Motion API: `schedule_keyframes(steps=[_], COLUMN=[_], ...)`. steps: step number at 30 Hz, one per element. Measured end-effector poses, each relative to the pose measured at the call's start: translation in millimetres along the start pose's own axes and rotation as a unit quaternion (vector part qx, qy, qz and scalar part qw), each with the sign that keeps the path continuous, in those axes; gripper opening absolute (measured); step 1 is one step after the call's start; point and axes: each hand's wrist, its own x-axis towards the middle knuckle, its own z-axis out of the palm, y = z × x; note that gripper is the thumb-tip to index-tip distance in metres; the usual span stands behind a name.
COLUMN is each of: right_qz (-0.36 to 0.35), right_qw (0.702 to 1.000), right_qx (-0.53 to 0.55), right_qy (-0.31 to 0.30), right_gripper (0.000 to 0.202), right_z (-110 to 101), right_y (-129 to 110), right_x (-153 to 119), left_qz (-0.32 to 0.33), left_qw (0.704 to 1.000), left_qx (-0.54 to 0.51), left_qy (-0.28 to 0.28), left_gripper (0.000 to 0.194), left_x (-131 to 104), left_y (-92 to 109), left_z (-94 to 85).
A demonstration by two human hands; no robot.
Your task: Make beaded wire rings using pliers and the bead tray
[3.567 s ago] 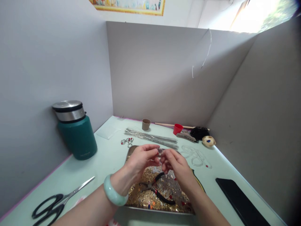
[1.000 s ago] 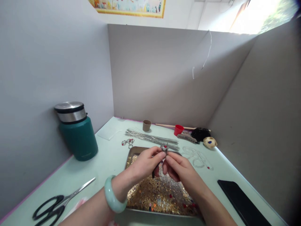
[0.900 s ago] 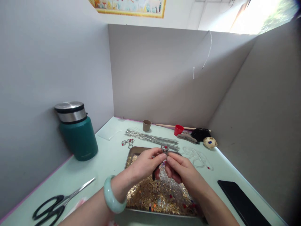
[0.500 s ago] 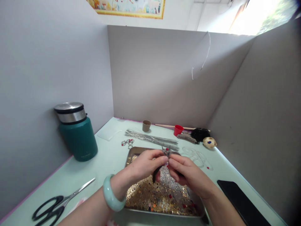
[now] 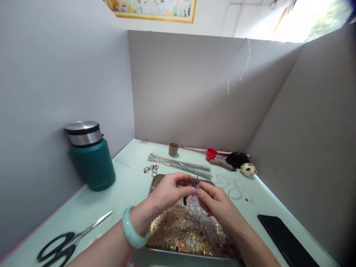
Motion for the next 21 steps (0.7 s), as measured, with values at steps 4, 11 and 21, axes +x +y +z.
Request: schedule_keyframes(steps=[4,11,21], right_qz=[0.024,0.077,-0.044], right_qw=[0.998,0.980,0.993], right_qx=[0.057,0.166,-0.095], right_qy=[-0.032,-0.084,0.059], right_gripper=[0.032,0.022,0.029], right_z=[1,8,16], right_y=[-5,-10,-3], right_x=[-1,-2,3], left_qz=[0.017,0.022,0.046], left_qw=[0.999,0.996,0.980], left_qx=[-0.019,0.016,0.125], left_qy=[0.020,0.089,0.148], left_gripper=[0.023,0.021,0.023], left_x=[-2,-2,1], left_y=[3,7,-2], left_z=[0.5,1.1,-0.3])
